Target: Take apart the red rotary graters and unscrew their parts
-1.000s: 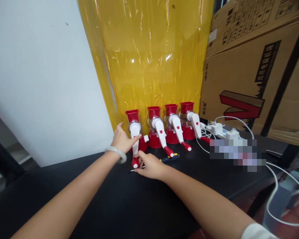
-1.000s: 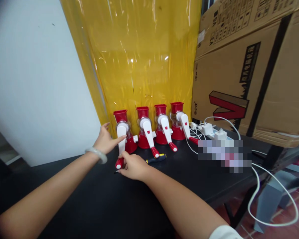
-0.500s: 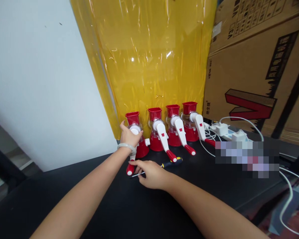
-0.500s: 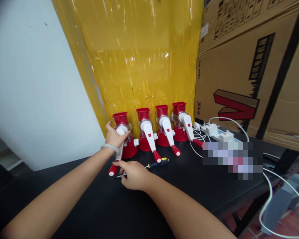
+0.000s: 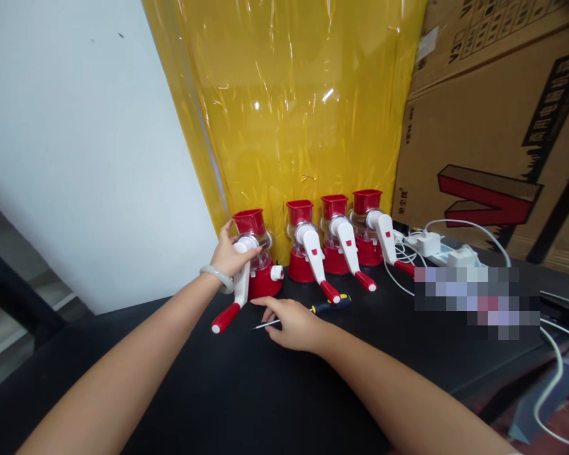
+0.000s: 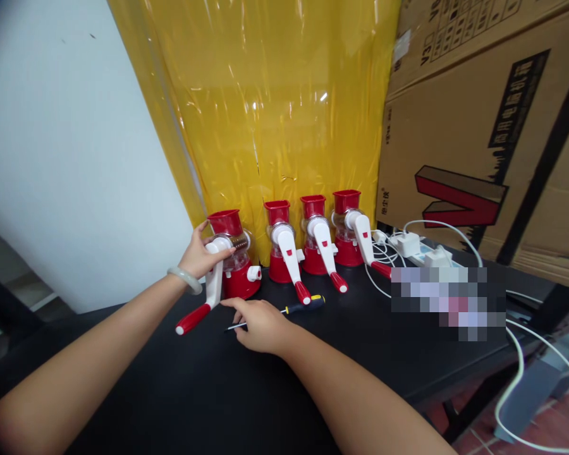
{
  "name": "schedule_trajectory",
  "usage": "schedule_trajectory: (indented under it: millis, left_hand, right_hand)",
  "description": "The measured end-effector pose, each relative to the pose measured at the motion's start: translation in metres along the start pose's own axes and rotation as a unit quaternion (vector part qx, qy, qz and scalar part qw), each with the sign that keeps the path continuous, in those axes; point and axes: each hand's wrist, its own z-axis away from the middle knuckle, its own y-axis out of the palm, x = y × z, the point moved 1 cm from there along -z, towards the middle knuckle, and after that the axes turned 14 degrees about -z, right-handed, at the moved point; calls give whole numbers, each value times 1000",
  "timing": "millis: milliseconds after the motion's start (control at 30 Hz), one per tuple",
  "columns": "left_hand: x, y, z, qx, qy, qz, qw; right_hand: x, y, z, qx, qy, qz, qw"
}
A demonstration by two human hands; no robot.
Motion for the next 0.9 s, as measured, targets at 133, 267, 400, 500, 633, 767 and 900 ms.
schedule_trajectory:
  millis: [133,267,400,500,633,767,900]
  left_hand:
    - [13,-28,9,19,-29,43,998]
    - [21,-58,29,37,-16,99,994]
    - [19,-80,46,60,-2,87,994]
    - [18,-90,50,85,28,90,992]
    - [19,-101,52,93,72,114,986]
    - [20,-105,56,106,93,130,981]
    - [15,-100,59,125,98,142,977]
  right_hand:
    - [0,-2,-1,-23,12,35,999]
    - [-1,-5,-2,-33,50,102,993]
    - [-6,-8,-2,-6,88,152,984]
    - [-12,-10,-2,9,111,179,978]
    - [-15,-13,-3,4,128,203,971]
    - [-16,-15,-4,-16,150,230,961]
    - [-18,-20,-3,-41,177,238,954]
